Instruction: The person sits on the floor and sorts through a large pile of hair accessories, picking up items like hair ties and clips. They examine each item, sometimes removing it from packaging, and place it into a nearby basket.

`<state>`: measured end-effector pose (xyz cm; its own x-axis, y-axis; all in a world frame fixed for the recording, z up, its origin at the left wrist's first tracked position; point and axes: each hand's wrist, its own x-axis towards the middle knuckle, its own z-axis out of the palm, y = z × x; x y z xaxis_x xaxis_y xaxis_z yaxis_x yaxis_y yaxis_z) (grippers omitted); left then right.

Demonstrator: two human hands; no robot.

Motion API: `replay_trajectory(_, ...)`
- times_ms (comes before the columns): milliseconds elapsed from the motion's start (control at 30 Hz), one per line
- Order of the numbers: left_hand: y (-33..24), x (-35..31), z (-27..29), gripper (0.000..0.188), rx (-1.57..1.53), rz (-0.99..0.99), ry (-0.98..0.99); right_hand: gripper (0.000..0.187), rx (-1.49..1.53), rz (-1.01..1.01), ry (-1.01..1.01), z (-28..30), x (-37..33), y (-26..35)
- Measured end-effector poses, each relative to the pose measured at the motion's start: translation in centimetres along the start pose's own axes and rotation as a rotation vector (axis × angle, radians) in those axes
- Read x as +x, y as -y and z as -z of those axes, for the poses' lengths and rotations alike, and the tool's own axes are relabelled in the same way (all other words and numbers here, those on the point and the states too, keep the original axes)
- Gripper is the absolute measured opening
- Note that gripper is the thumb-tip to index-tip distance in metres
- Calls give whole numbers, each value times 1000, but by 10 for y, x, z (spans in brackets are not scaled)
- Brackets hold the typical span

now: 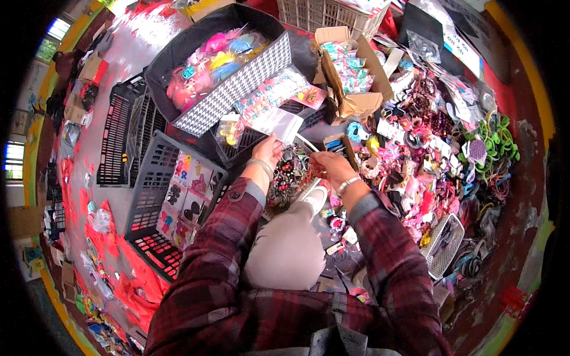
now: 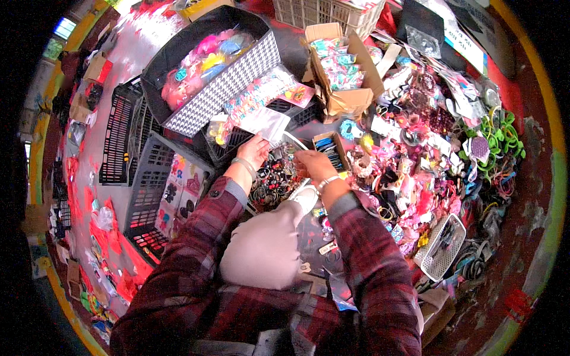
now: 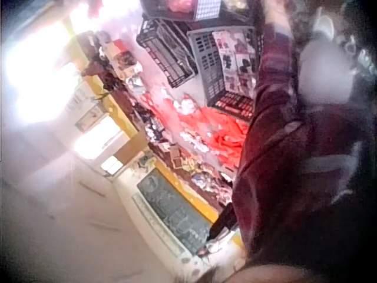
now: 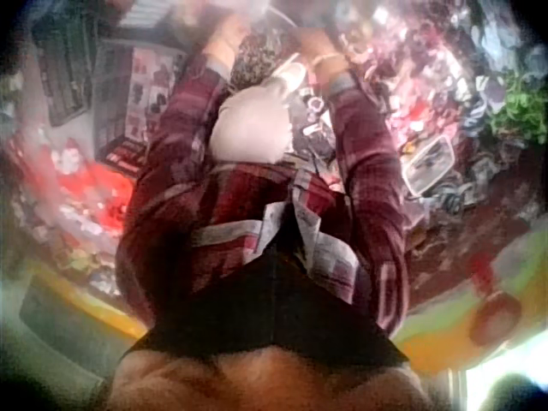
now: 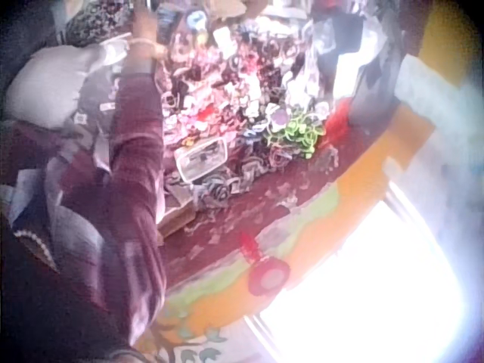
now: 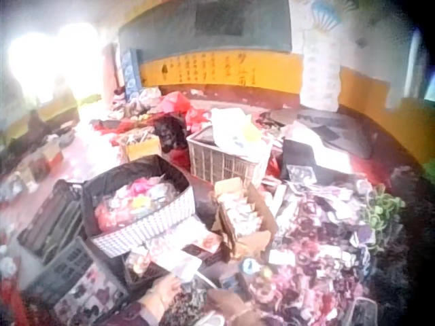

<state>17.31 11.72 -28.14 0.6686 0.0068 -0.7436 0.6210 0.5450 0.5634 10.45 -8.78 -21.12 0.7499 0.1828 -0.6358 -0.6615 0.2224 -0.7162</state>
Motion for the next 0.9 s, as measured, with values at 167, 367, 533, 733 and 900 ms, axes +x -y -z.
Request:
replay_trajectory(167,4,21,10,19,-23,11,78,23,-17,-41,-156,-33,83,-11)
replay_trajectory(367,4,7,6,18,-69,-51,152,22,-270,20,-302,-62,108,-3)
replay_trajectory(533,0,2,-1,18,-129,-17,235,21,-379,269,-372,-41,168,-48)
replay_trajectory(733,7,3,2,17,-122,-24,200,32,-769,342,-272,-29,168,-49)
replay_trajectory(900,9,3,3,17,-170,-63,183,40,-1230,229,-440,-37,140,-23)
